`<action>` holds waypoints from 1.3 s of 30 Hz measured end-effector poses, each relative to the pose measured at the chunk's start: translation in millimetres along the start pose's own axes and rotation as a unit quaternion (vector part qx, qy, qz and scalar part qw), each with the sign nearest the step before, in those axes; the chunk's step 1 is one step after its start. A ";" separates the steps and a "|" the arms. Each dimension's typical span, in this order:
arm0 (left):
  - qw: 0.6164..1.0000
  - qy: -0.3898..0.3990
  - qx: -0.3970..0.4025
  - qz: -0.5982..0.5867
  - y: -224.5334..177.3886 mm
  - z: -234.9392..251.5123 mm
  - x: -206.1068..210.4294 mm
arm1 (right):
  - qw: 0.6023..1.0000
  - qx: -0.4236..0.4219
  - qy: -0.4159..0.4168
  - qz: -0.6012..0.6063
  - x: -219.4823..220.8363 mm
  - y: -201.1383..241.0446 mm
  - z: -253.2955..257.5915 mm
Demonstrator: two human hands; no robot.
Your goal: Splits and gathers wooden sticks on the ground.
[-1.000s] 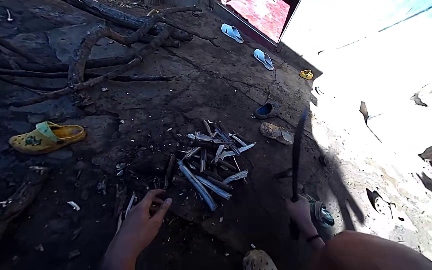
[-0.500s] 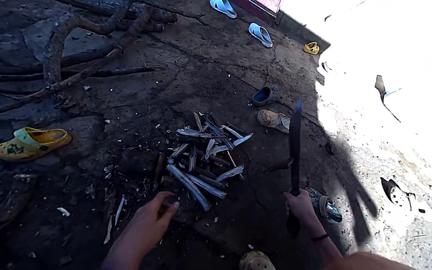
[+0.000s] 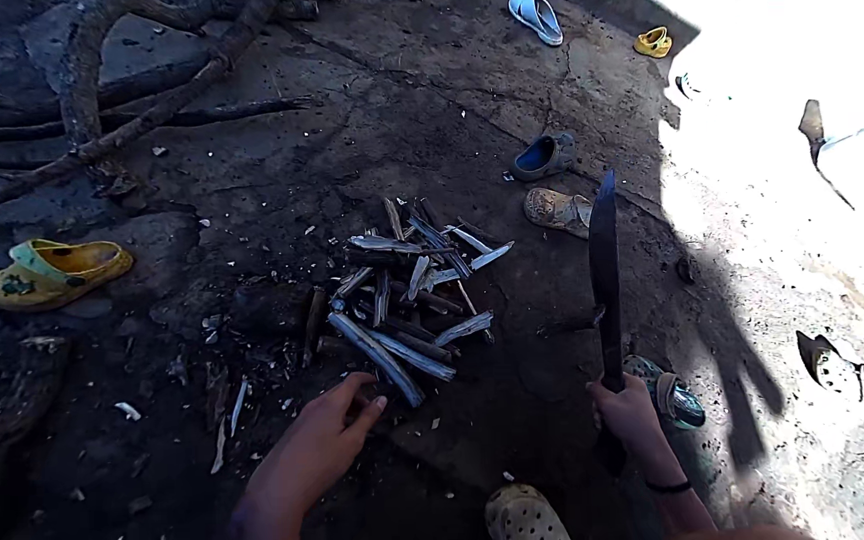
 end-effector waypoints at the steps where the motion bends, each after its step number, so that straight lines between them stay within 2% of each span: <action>1: 1.000 0.002 -0.003 0.003 4.0 -1.8 0.0 | 0.999 -0.039 -0.012 0.035 -5.5 14.5 -9.5; 3: 1.000 0.002 -0.015 0.007 9.9 -5.2 -0.9 | 0.983 -0.136 -0.052 0.115 -16.3 44.4 -24.9; 5: 1.000 0.000 -0.024 0.011 15.7 -5.7 -1.9 | 0.973 -0.181 -0.103 0.102 -14.3 56.2 -23.9; 6: 0.999 0.004 -0.030 0.012 19.2 -5.0 -1.8 | 0.981 -0.150 -0.117 0.032 -5.4 46.9 -16.5; 8: 0.998 0.030 -0.048 0.013 21.1 -5.2 2.7 | 0.995 0.008 -0.050 -0.087 10.7 7.0 -2.7; 10: 0.998 0.038 -0.052 0.017 15.8 3.1 -1.0 | 0.995 0.066 -0.026 -0.071 0.8 -1.5 10.2; 12: 1.000 0.006 -0.022 0.008 10.7 6.0 -4.2 | 0.998 0.020 -0.050 -0.021 -31.0 20.1 8.1; 14: 1.000 -0.017 0.008 0.008 11.8 0.8 -0.9 | 0.990 -0.092 -0.101 0.040 -61.2 51.6 -16.5; 16: 1.000 -0.012 0.017 0.010 16.7 -1.5 6.2 | 0.961 -0.202 -0.174 0.078 -76.1 85.9 -31.9; 18: 1.000 0.016 -0.004 0.015 18.3 2.3 11.2 | 0.940 -0.238 -0.244 -0.018 -64.2 92.7 -30.0; 19: 0.999 0.030 -0.018 0.019 16.3 3.5 11.9 | 0.941 -0.208 -0.239 -0.117 -47.5 80.0 -23.4; 21: 0.999 0.026 -0.017 0.022 4.9 5.8 5.7 | 0.956 -0.072 -0.098 -0.267 -5.9 46.8 0.8; 22: 1.000 0.006 0.000 0.018 -3.5 4.9 -0.2 | 0.953 -0.043 -0.061 -0.293 5.0 40.0 7.6; 23: 0.999 -0.027 0.027 0.015 -11.0 4.3 -8.8 | 0.952 -0.053 -0.057 -0.298 7.0 48.7 9.1; 26: 0.991 -0.104 0.078 0.009 -12.6 -5.2 -14.9 | 0.951 -0.145 -0.103 -0.253 -18.6 96.7 -14.1; 29: 0.993 -0.099 0.057 0.019 -3.7 -7.8 -10.8 | 0.961 -0.194 -0.141 -0.139 -14.4 95.5 -24.4; 30: 0.995 -0.088 0.039 0.021 -1.3 -9.2 -8.2 | 0.969 -0.165 -0.120 -0.142 -2.5 79.7 -23.3; 32: 0.998 -0.057 0.008 0.020 -3.4 -9.3 -4.9 | 0.981 -0.022 -0.020 -0.194 18.4 38.9 -10.6; 34: 0.998 -0.050 0.009 0.026 -9.2 -7.5 -7.0 | 0.990 0.020 0.006 -0.141 16.6 19.7 -4.6; 35: 0.997 -0.062 0.024 0.030 -10.4 -5.9 -9.9 | 0.997 0.004 0.002 -0.077 7.5 27.4 -8.7; 37: 0.995 -0.079 0.046 0.037 -9.4 -9.5 -8.3 | 0.995 -0.080 -0.034 0.045 -19.8 44.7 -28.6; 39: 0.995 -0.083 0.047 0.042 -8.4 -11.7 -5.2 | 0.961 -0.225 -0.083 0.138 -39.6 65.6 -38.4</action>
Point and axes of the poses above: each hand's wrist, its own z-axis towards the middle knuckle, its own x-axis out of the palm, y = z × x, the point moved 6 cm from there along z, towards the middle knuckle, and after that the axes turned 5 degrees about -z, right-handed, at the moved point
